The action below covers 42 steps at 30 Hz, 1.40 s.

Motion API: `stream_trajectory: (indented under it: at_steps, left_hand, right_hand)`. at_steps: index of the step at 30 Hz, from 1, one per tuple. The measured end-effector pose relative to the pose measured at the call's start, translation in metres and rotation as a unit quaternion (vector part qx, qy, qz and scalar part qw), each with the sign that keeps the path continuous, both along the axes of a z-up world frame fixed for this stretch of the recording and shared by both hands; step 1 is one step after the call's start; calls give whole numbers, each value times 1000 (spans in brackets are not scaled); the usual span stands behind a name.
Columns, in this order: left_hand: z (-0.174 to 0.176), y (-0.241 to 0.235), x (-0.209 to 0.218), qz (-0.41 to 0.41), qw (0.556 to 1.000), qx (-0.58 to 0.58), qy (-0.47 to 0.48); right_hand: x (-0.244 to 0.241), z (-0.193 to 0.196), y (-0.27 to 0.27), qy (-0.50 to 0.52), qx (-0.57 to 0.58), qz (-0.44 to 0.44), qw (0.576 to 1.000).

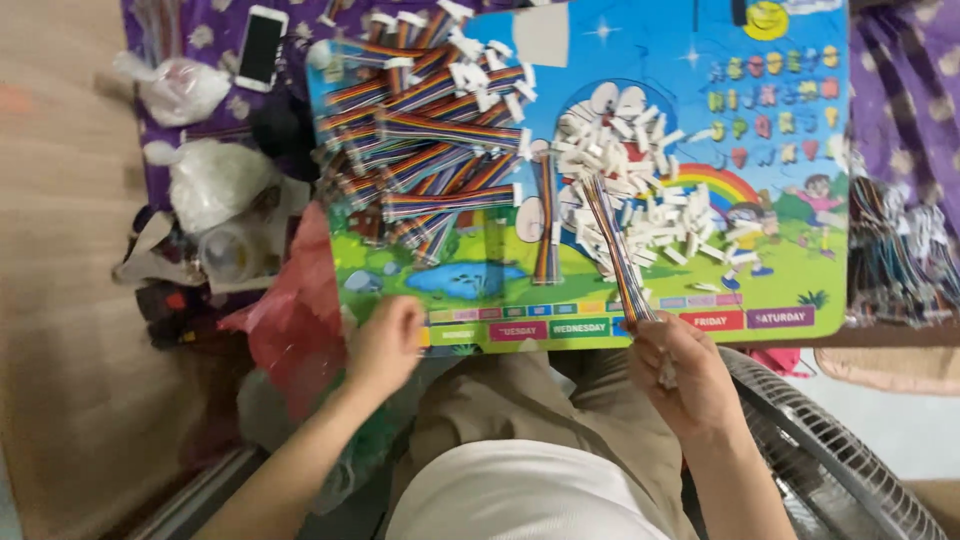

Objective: The person repeatedly picks up small white plastic connectors and presses them onto the ends of multi-colored ribbon cables. They handle the cables and connectors by hand, working over a colorful children's play mat on the floor.

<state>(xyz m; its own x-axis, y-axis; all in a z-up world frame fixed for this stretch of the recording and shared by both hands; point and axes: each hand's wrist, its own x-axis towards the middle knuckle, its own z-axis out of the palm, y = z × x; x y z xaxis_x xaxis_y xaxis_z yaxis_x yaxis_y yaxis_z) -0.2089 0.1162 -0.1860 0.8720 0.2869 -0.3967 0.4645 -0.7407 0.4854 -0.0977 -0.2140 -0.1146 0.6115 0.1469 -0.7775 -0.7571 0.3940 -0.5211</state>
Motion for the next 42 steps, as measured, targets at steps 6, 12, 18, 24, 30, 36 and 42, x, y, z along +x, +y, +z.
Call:
stream_trajectory:
  at_steps: [6,12,18,24,30,36,42]
  left_hand:
    - [-15,76,-86,302,940,58,-149]
    - [18,39,-79,177,953,42,-244]
    - [-56,-14,-146,238,963,-9,-124]
    - [-310,-47,-173,153,982,57,100]
    - [-310,-83,-116,269,948,-109,127]
    - [-332,-60,-134,-105,969,201,100]
    - [-292,-76,-136,501,607,-616,8]
  right_hand:
    - [-3,-16,-11,-9,-6,55,998]
    - [-2,3,-20,3,-41,94,995]
    - [-11,17,-24,9,-37,55,998]
    - [-16,12,-42,17,-9,123,992]
    - [-11,21,-39,16,-61,139,988]
    - [-16,14,-54,48,-55,178,981]
    - [-18,6,-61,-26,5,211,977]
